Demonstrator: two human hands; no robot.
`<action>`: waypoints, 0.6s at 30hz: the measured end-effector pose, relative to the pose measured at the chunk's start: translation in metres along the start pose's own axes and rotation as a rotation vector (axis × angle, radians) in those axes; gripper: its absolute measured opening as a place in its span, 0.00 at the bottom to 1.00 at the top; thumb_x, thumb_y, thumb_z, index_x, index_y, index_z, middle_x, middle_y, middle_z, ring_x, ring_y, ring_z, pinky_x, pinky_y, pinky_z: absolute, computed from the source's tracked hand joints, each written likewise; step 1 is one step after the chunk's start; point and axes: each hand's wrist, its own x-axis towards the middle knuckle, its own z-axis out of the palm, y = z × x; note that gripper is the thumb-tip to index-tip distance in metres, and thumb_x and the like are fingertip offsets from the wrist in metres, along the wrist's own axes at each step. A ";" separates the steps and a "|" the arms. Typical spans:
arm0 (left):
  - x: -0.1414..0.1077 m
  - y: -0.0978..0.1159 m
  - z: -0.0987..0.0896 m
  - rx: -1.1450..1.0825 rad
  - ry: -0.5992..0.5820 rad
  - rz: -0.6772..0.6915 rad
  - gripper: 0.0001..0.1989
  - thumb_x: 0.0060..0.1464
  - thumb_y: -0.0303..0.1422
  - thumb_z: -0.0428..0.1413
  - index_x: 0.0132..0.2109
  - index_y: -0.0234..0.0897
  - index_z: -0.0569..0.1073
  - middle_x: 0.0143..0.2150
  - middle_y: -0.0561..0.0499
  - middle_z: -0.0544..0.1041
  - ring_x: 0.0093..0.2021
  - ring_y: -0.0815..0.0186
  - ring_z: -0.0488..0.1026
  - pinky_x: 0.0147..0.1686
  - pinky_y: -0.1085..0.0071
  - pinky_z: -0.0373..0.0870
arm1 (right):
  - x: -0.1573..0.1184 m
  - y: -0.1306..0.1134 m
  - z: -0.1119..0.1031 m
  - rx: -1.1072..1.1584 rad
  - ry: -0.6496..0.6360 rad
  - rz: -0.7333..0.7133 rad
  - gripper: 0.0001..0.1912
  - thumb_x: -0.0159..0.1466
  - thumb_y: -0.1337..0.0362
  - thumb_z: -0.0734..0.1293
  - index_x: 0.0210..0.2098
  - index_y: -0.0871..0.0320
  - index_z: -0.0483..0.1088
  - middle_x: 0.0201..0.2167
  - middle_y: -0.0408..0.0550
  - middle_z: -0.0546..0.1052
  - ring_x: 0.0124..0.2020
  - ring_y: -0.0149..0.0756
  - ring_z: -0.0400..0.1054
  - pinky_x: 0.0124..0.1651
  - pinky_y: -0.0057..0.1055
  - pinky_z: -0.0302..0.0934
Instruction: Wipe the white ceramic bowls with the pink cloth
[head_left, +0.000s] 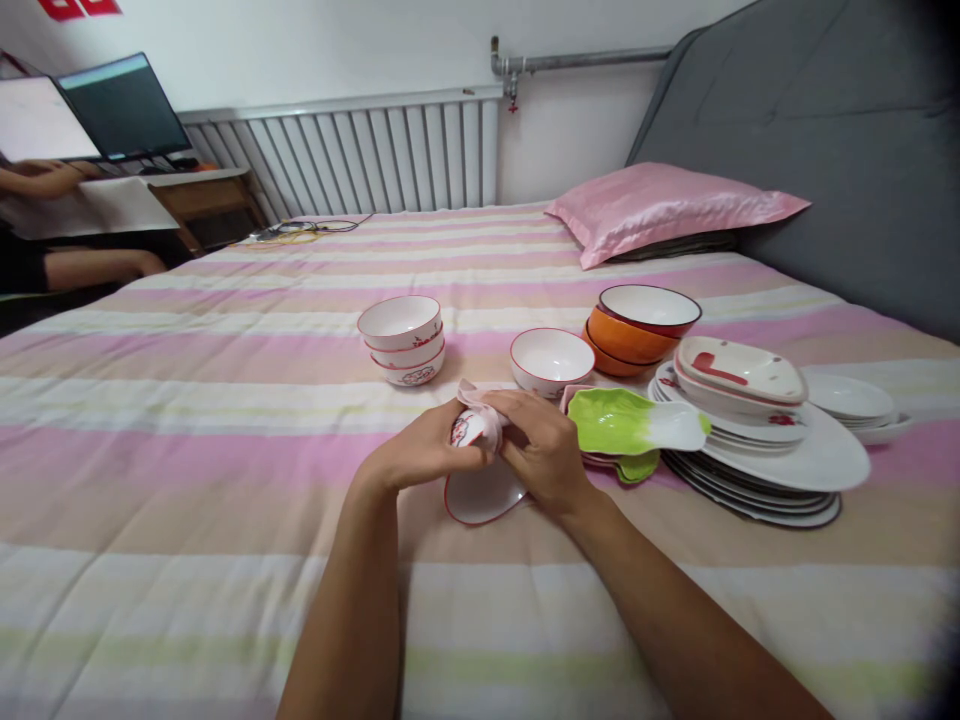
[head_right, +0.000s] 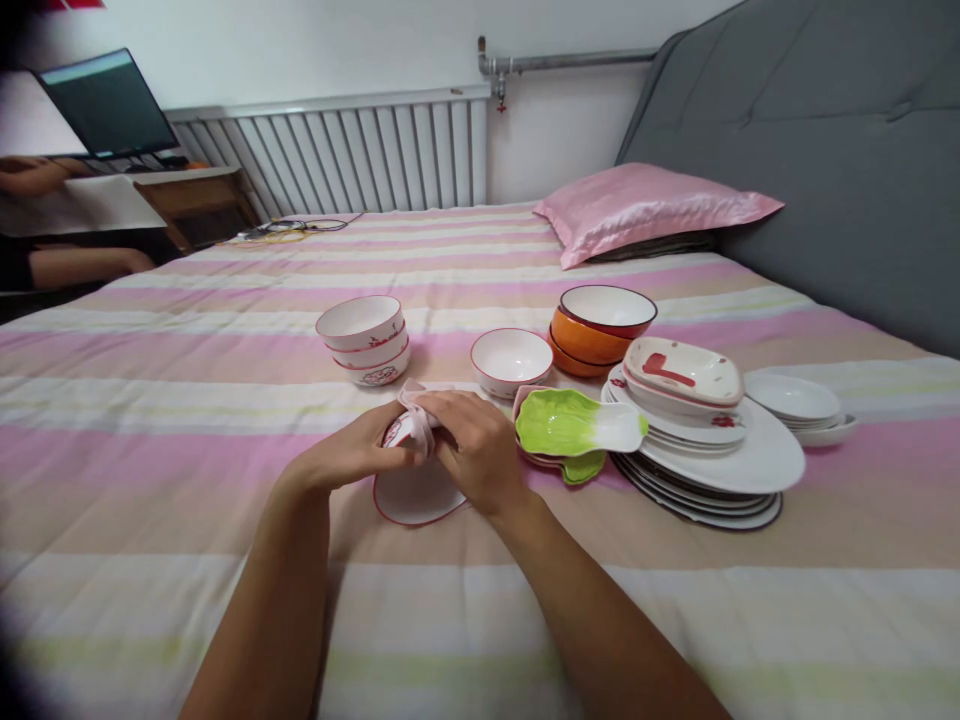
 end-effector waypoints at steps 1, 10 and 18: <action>0.000 0.001 0.000 0.027 -0.011 -0.002 0.13 0.43 0.31 0.54 0.40 0.36 0.68 0.37 0.50 0.72 0.38 0.60 0.68 0.35 0.69 0.65 | 0.000 0.000 0.000 -0.015 -0.005 -0.016 0.19 0.60 0.72 0.61 0.49 0.52 0.70 0.47 0.45 0.77 0.50 0.36 0.69 0.53 0.35 0.62; -0.001 0.001 -0.002 0.039 -0.035 0.007 0.14 0.42 0.31 0.55 0.40 0.36 0.70 0.38 0.50 0.73 0.40 0.57 0.69 0.37 0.67 0.65 | -0.001 0.000 -0.002 -0.011 -0.044 0.079 0.22 0.60 0.75 0.59 0.50 0.52 0.70 0.47 0.44 0.76 0.49 0.33 0.69 0.53 0.31 0.62; -0.001 -0.006 -0.005 -0.039 -0.061 0.020 0.17 0.44 0.30 0.53 0.44 0.37 0.71 0.43 0.49 0.74 0.45 0.55 0.69 0.41 0.65 0.67 | -0.002 0.007 0.002 0.029 -0.057 0.231 0.22 0.60 0.74 0.58 0.50 0.52 0.69 0.48 0.43 0.76 0.49 0.34 0.69 0.51 0.28 0.61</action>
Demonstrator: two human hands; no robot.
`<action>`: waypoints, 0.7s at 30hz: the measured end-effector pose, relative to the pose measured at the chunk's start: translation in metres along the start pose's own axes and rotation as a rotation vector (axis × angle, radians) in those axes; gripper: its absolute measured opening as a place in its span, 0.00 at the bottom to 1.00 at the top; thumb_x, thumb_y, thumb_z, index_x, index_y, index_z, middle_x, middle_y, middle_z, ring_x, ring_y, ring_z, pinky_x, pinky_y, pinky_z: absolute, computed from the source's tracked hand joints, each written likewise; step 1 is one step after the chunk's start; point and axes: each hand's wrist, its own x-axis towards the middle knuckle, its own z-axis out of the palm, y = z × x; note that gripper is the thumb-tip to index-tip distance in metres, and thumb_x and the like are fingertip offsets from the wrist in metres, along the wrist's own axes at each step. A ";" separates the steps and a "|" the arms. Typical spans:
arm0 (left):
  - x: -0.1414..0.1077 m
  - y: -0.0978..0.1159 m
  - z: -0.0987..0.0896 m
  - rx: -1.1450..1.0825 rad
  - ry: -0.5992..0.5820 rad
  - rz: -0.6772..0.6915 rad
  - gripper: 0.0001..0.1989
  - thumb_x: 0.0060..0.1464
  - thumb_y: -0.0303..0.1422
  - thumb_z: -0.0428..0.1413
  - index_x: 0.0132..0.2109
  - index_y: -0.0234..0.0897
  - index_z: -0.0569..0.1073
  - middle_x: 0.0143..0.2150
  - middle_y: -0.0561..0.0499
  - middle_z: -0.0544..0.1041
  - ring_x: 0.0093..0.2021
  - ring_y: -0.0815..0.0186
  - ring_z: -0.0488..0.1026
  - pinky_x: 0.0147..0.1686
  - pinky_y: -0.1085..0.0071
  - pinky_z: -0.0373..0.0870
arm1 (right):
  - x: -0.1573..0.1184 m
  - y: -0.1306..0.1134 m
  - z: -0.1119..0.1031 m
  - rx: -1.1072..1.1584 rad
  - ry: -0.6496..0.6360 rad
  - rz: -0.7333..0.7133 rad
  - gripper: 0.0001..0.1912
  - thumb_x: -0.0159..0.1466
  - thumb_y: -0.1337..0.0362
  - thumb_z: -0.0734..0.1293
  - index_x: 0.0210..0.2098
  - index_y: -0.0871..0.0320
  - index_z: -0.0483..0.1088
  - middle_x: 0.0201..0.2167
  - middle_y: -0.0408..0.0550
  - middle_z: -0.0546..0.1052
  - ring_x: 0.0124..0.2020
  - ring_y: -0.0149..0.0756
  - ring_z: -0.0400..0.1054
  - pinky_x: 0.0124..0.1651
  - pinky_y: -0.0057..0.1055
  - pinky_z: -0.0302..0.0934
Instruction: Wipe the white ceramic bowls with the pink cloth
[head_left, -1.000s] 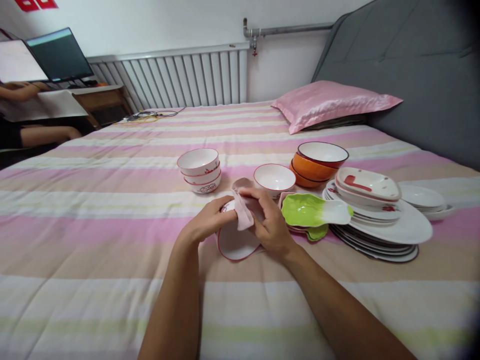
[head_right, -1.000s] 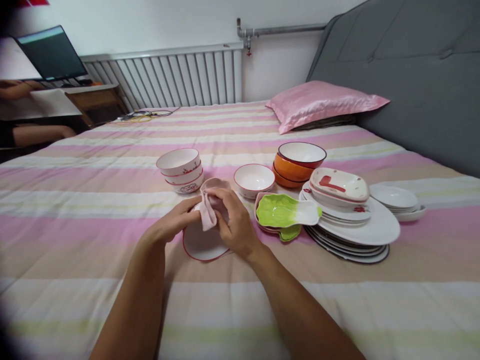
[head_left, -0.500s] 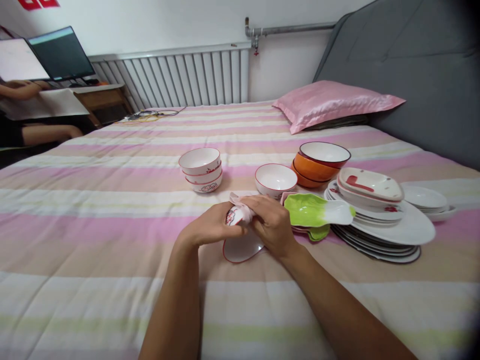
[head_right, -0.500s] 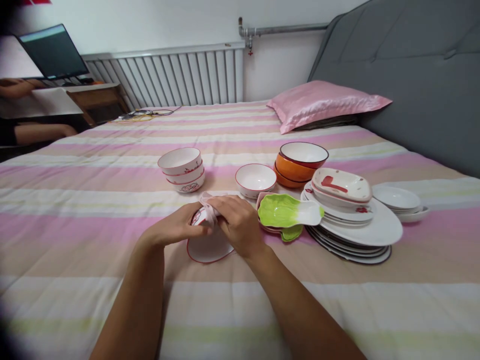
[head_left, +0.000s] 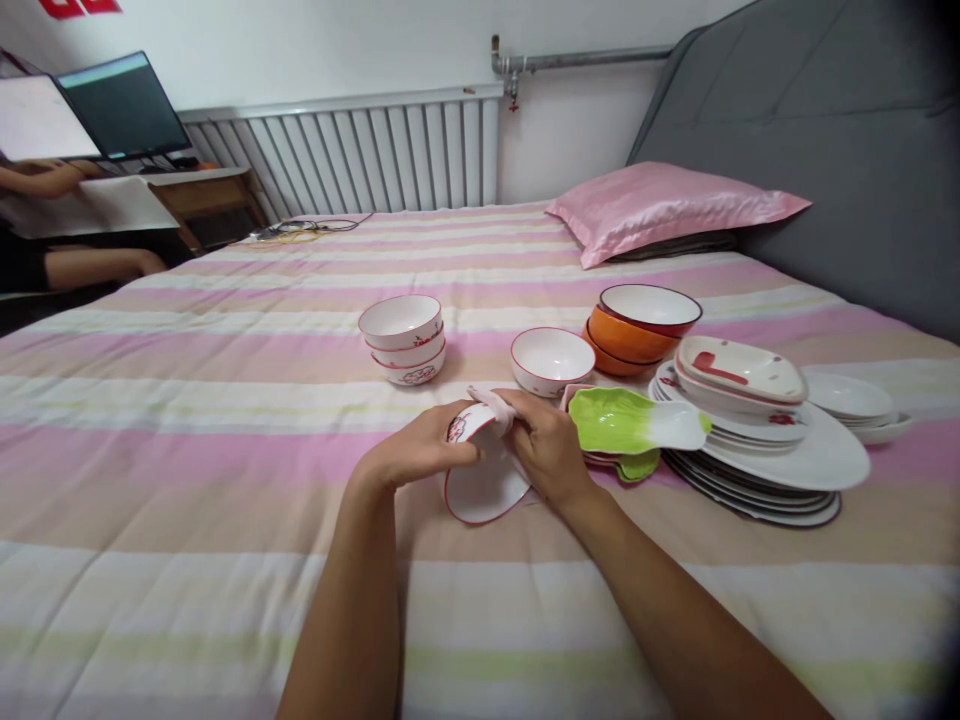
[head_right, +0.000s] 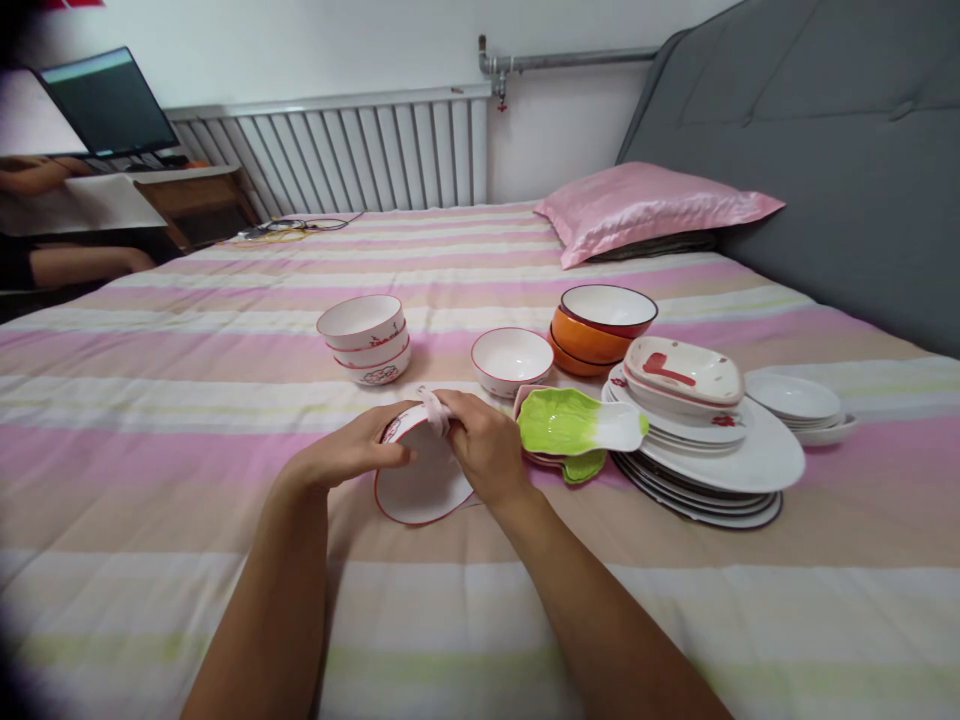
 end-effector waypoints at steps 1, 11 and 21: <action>0.000 -0.001 -0.001 -0.018 -0.011 0.005 0.18 0.45 0.30 0.53 0.46 0.38 0.70 0.44 0.49 0.74 0.46 0.55 0.69 0.42 0.65 0.66 | 0.000 0.001 0.000 -0.016 -0.008 0.020 0.21 0.60 0.74 0.58 0.50 0.52 0.69 0.48 0.43 0.76 0.49 0.34 0.70 0.50 0.27 0.61; -0.003 -0.006 -0.004 -0.152 0.026 -0.088 0.25 0.51 0.42 0.56 0.56 0.39 0.66 0.57 0.46 0.70 0.56 0.55 0.66 0.52 0.63 0.64 | 0.005 -0.001 -0.003 -0.306 -0.133 0.273 0.13 0.61 0.70 0.58 0.41 0.56 0.71 0.30 0.47 0.78 0.31 0.37 0.70 0.33 0.27 0.52; -0.011 -0.020 -0.015 -0.102 -0.057 -0.134 0.37 0.42 0.39 0.65 0.59 0.41 0.63 0.58 0.45 0.70 0.56 0.52 0.67 0.53 0.56 0.66 | 0.005 -0.006 -0.002 -0.454 -0.227 0.415 0.11 0.63 0.71 0.56 0.40 0.58 0.67 0.33 0.52 0.78 0.34 0.40 0.70 0.32 0.30 0.46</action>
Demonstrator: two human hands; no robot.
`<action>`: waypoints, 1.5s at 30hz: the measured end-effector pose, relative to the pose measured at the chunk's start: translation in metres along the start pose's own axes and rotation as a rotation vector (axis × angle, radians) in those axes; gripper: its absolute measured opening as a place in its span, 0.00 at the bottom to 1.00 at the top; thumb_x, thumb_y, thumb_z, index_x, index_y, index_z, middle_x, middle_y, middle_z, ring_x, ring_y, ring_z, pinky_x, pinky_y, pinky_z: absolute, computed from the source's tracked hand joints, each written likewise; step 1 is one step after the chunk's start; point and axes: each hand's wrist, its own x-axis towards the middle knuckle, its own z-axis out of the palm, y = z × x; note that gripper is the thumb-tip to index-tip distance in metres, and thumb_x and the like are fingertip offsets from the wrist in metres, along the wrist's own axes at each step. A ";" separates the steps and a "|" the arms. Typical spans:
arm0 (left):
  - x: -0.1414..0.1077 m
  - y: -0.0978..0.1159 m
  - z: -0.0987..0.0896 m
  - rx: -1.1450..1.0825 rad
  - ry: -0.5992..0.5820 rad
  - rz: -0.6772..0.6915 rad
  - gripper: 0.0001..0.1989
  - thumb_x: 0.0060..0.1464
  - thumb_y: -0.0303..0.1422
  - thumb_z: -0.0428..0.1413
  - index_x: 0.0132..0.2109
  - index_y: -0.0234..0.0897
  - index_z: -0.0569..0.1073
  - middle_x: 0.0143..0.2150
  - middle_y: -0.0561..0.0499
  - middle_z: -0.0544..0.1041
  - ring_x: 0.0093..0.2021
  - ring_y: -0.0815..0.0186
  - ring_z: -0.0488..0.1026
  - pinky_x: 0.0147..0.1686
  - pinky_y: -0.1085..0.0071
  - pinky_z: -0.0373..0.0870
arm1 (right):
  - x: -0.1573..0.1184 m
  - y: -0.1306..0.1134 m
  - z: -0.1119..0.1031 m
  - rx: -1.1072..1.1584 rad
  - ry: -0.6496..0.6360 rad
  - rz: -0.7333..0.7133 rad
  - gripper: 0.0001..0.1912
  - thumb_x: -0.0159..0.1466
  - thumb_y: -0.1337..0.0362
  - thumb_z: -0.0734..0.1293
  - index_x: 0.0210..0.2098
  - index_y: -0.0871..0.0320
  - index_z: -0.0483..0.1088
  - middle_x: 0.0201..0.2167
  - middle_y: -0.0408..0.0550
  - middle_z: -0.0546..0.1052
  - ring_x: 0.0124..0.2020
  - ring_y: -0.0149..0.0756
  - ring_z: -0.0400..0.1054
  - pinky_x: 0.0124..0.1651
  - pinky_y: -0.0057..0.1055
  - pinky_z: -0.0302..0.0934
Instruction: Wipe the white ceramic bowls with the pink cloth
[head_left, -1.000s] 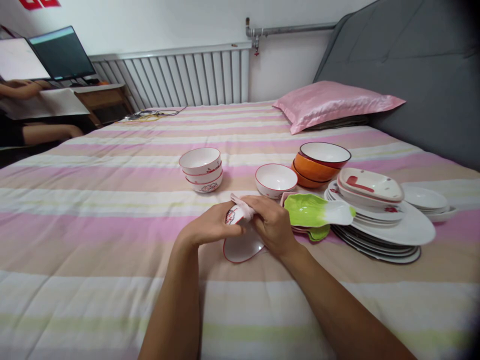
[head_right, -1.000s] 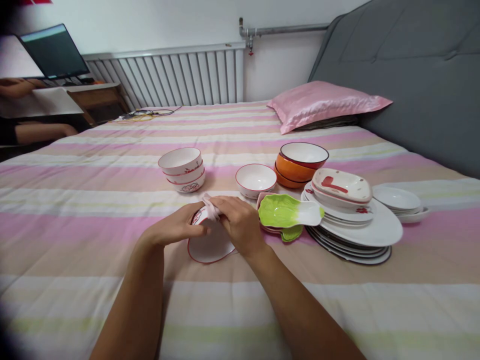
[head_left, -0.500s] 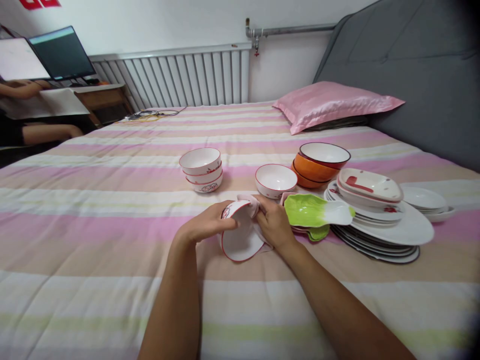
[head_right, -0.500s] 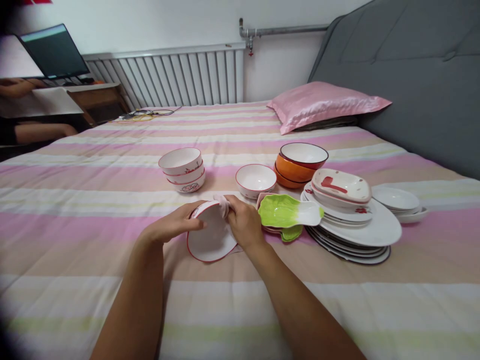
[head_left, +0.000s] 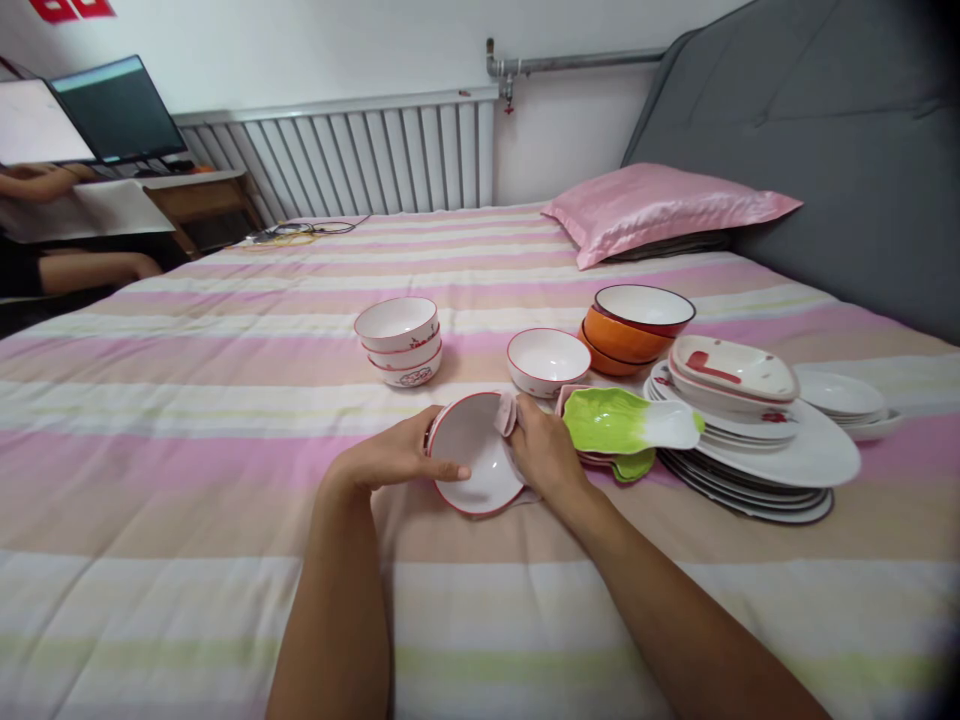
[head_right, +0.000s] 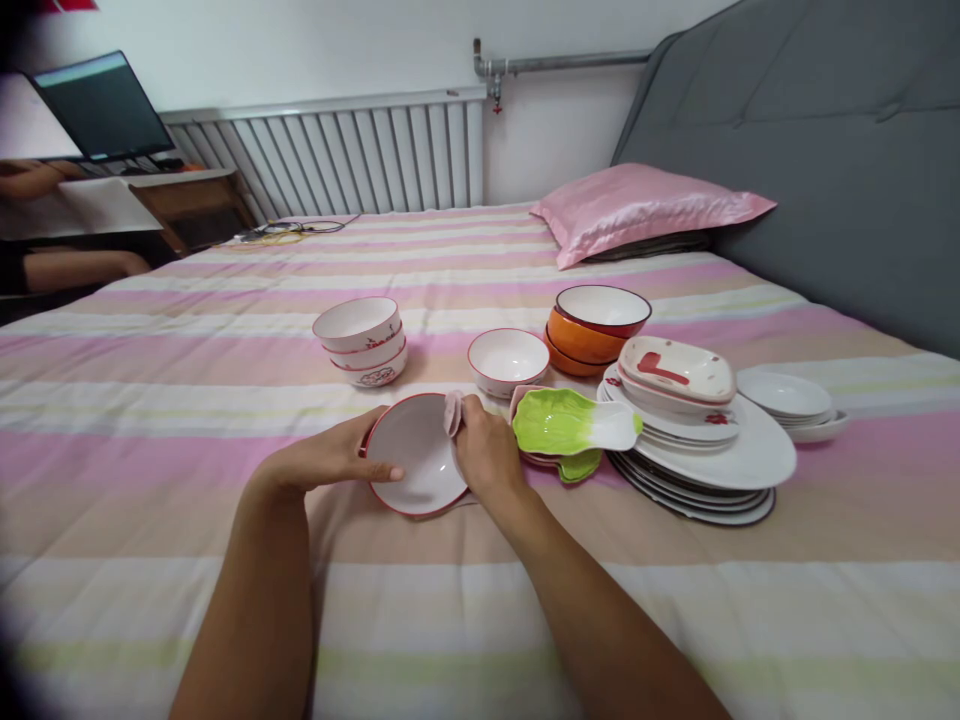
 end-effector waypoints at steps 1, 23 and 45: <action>0.000 -0.001 0.000 0.004 0.010 -0.007 0.36 0.42 0.39 0.64 0.59 0.41 0.63 0.58 0.45 0.70 0.56 0.52 0.68 0.53 0.56 0.66 | 0.000 0.000 0.000 -0.001 -0.005 0.007 0.11 0.63 0.71 0.56 0.40 0.58 0.67 0.33 0.52 0.78 0.34 0.41 0.70 0.32 0.30 0.46; 0.004 0.017 0.007 -0.056 0.295 0.136 0.20 0.49 0.47 0.57 0.45 0.39 0.76 0.46 0.49 0.76 0.49 0.52 0.70 0.43 0.66 0.68 | -0.006 0.000 0.010 0.284 0.111 -0.077 0.20 0.56 0.72 0.59 0.48 0.57 0.68 0.39 0.50 0.79 0.42 0.43 0.72 0.40 0.30 0.59; 0.004 0.011 0.010 -0.073 0.192 0.154 0.26 0.55 0.51 0.48 0.57 0.47 0.67 0.63 0.49 0.65 0.60 0.52 0.62 0.52 0.60 0.66 | -0.006 0.002 0.008 0.569 0.280 -0.023 0.18 0.55 0.72 0.59 0.42 0.56 0.74 0.39 0.47 0.80 0.40 0.38 0.72 0.43 0.30 0.61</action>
